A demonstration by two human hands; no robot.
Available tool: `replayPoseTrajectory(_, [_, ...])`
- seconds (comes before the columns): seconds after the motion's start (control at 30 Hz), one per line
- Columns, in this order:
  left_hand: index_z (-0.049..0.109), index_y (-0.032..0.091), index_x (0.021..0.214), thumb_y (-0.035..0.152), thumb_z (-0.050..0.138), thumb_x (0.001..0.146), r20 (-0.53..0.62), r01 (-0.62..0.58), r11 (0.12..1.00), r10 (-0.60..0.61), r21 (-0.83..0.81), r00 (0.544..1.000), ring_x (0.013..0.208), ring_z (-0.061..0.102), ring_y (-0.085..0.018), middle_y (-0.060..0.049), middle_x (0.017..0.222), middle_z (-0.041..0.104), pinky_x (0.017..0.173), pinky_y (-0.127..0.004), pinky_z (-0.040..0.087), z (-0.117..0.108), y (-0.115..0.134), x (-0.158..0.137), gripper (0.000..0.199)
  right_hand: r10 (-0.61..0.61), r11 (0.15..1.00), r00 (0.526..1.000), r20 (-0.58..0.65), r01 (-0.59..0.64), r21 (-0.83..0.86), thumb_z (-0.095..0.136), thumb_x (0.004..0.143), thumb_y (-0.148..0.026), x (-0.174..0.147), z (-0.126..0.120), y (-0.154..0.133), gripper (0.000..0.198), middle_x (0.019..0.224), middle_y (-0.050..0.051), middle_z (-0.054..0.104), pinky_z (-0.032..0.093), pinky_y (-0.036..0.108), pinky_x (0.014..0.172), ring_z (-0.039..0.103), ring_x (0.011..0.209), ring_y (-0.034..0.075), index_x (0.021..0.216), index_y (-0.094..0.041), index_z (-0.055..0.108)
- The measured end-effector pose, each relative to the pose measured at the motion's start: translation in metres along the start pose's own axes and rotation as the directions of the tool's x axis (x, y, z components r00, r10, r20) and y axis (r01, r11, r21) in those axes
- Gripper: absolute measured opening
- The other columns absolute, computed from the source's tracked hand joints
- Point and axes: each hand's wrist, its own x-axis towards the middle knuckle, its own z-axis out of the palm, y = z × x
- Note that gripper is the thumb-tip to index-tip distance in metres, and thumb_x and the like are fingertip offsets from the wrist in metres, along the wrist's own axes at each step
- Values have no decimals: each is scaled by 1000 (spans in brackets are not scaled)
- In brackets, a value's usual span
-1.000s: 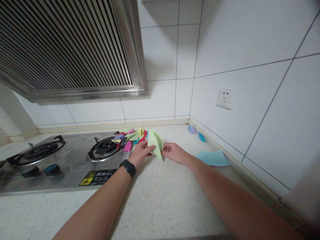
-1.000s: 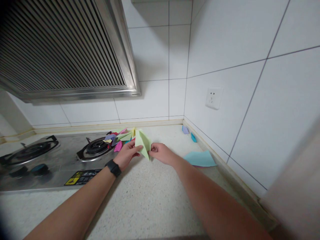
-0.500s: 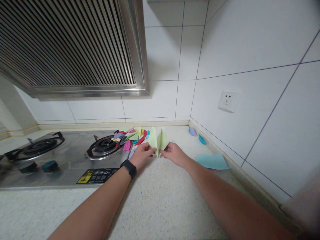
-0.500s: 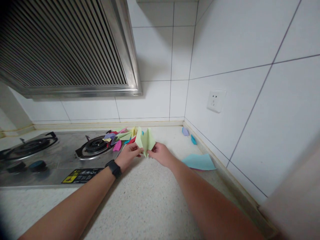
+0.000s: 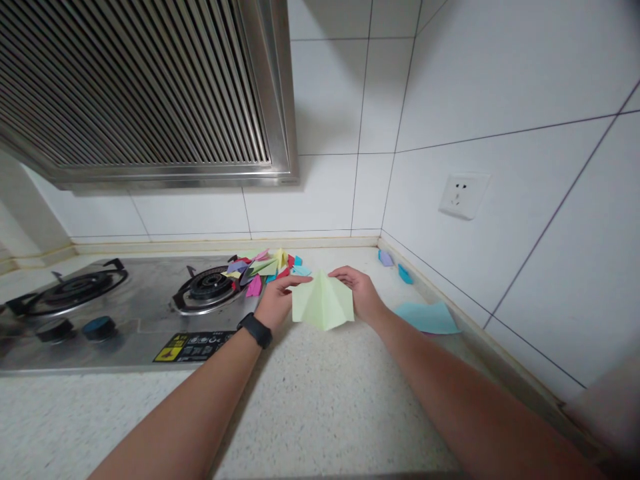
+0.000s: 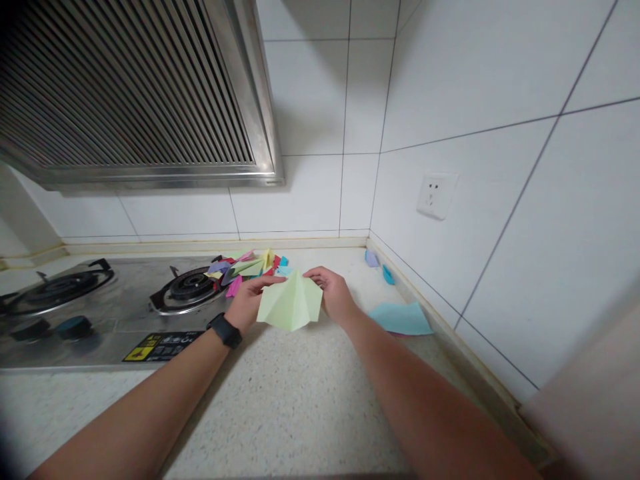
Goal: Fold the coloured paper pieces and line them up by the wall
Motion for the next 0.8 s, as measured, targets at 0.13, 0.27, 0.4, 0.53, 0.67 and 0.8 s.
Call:
replayPoseTrajectory(0.13, [75, 18, 100, 27, 77, 68, -12, 4, 1000, -4, 19, 1000, 92, 66, -23, -10, 104, 72, 81, -34, 52, 0, -3, 0, 33, 14, 1000, 1000, -5, -13, 17, 73, 68, -21, 0, -1, 3, 25, 89, 4, 72, 50, 33, 76, 67, 83, 20, 92, -22, 67])
replayPoseTrajectory(0.27, [74, 16, 98, 28, 76, 68, -26, -3, 999, 4, 47, 1000, 84, 66, -20, -9, 98, 72, 72, -29, 52, 0, 3, -2, 32, 1, 1000, 1000, -10, -1, -19, 75, 66, -23, 1, 0, 2, 27, 86, 3, 71, 50, 31, 73, 66, 79, 18, 91, -21, 67])
replayPoseTrajectory(0.4, [71, 14, 82, 38, 66, 78, -112, 15, 987, 3, 158, 994, 58, 55, -12, -3, 74, 66, 49, -22, 44, 0, 9, -3, 25, 101, 986, 994, -34, -105, -130, 68, 76, -37, 0, 3, -2, 21, 74, 4, 68, 44, 25, 52, 61, 61, 14, 81, -17, 64])
replayPoseTrajectory(0.53, [63, 14, 67, 46, 59, 83, -122, 59, 987, -41, 148, 992, 53, 51, -11, -2, 63, 60, 47, -21, 41, 3, 12, -3, 36, 160, 979, 987, 21, -156, -131, 63, 80, -47, -1, 6, -2, 32, 61, 1, 63, 39, 22, 47, 55, 52, 11, 68, -17, 57])
replayPoseTrajectory(0.67, [61, 14, 65, 50, 54, 86, -66, 138, 983, -130, 123, 989, 45, 47, -10, 0, 48, 56, 47, -21, 38, 5, 15, -5, 42, 202, 974, 975, 90, -191, -120, 59, 83, -48, -2, 7, -2, 38, 56, -1, 59, 41, 22, 49, 53, 50, 10, 62, -17, 55])
replayPoseTrajectory(0.8, [61, 14, 66, 52, 55, 84, -49, 158, 982, -154, 106, 987, 44, 47, -10, 0, 49, 57, 46, -22, 37, 4, 15, -5, 42, 211, 971, 971, 110, -195, -140, 59, 83, -47, -2, 7, -4, 38, 56, 0, 58, 39, 22, 48, 52, 50, 10, 61, -17, 55])
